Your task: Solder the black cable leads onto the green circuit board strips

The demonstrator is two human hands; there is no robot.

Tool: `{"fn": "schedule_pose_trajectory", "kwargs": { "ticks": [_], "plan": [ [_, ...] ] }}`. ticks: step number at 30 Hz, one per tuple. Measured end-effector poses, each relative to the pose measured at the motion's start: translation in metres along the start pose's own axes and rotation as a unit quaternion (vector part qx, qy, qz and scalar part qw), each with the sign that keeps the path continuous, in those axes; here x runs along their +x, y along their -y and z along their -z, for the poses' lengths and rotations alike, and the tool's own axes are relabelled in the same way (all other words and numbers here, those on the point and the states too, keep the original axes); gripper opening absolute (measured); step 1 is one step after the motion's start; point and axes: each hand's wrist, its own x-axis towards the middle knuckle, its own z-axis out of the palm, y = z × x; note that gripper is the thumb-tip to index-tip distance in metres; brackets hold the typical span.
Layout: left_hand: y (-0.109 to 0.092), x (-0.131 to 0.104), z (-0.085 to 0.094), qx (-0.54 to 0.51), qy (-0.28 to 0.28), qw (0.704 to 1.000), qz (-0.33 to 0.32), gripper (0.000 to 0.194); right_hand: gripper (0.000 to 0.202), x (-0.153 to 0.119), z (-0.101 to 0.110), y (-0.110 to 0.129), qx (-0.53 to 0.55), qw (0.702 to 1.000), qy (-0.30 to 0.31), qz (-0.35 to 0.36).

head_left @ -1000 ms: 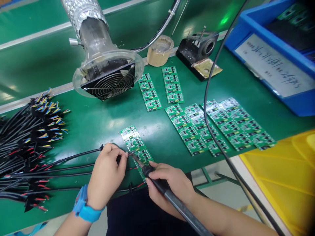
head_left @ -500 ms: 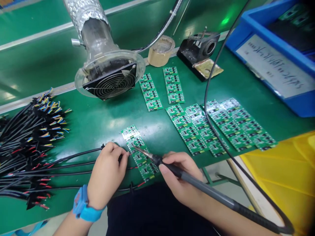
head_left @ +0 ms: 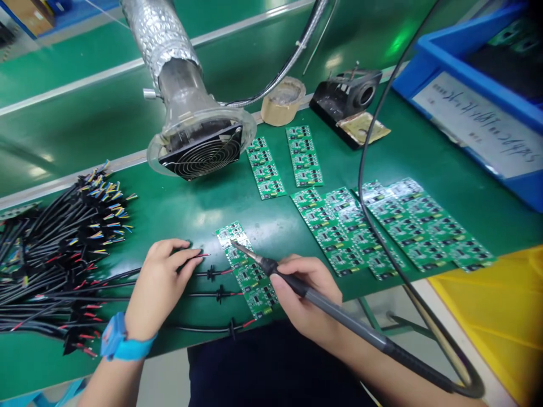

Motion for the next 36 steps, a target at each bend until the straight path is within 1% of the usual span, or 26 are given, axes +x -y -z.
{"fn": "schedule_pose_trajectory", "kwargs": {
  "ticks": [2, 5, 7, 10, 12, 15, 20, 23, 26, 32, 34, 36],
  "plan": [
    [-0.001, 0.005, -0.004, -0.021, 0.012, 1.000, 0.000, 0.017, 0.018, -0.001, -0.004, -0.002, 0.003, 1.000, 0.001, 0.001],
    [-0.008, 0.011, -0.009, -0.077, -0.003, 0.997, 0.031, 0.015, 0.017, -0.003, -0.009, -0.005, -0.002, 1.000, 0.008, 0.009],
    [-0.014, 0.014, -0.013, -0.109, -0.016, 0.992, 0.056, 0.012, 0.016, -0.004, -0.011, -0.007, -0.021, 1.000, 0.008, 0.017],
    [-0.020, 0.017, -0.019, -0.132, -0.013, 0.987, 0.087, 0.010, 0.016, -0.003, -0.013, -0.008, -0.058, 0.998, 0.006, 0.028],
    [-0.022, 0.019, -0.022, -0.144, -0.013, 0.985, 0.099, 0.011, 0.017, -0.001, -0.013, -0.007, -0.074, 0.996, 0.015, 0.039],
    [-0.024, 0.020, -0.025, -0.153, -0.021, 0.983, 0.104, 0.012, 0.018, 0.001, -0.014, -0.006, -0.092, 0.993, 0.027, 0.063],
    [-0.027, 0.019, -0.027, -0.147, -0.030, 0.983, 0.107, 0.013, 0.017, -0.001, -0.017, -0.006, -0.135, 0.985, 0.019, 0.104],
    [-0.028, 0.018, -0.029, -0.141, -0.040, 0.984, 0.105, 0.012, 0.018, -0.003, -0.018, -0.007, -0.151, 0.982, 0.018, 0.114],
    [-0.029, 0.017, -0.030, -0.136, -0.051, 0.985, 0.096, 0.011, 0.018, -0.003, -0.017, -0.007, -0.142, 0.985, 0.023, 0.100],
    [-0.029, 0.017, -0.032, -0.133, -0.053, 0.985, 0.093, 0.012, 0.015, -0.007, -0.012, -0.010, -0.069, 0.998, 0.001, 0.006],
    [-0.029, 0.017, -0.033, -0.134, -0.056, 0.985, 0.094, 0.012, 0.015, -0.008, -0.011, -0.010, -0.053, 0.999, 0.006, -0.002],
    [-0.029, 0.016, -0.033, -0.135, -0.060, 0.985, 0.094, 0.012, 0.016, -0.008, -0.012, -0.010, -0.053, 0.999, 0.010, 0.008]
  ]
}}
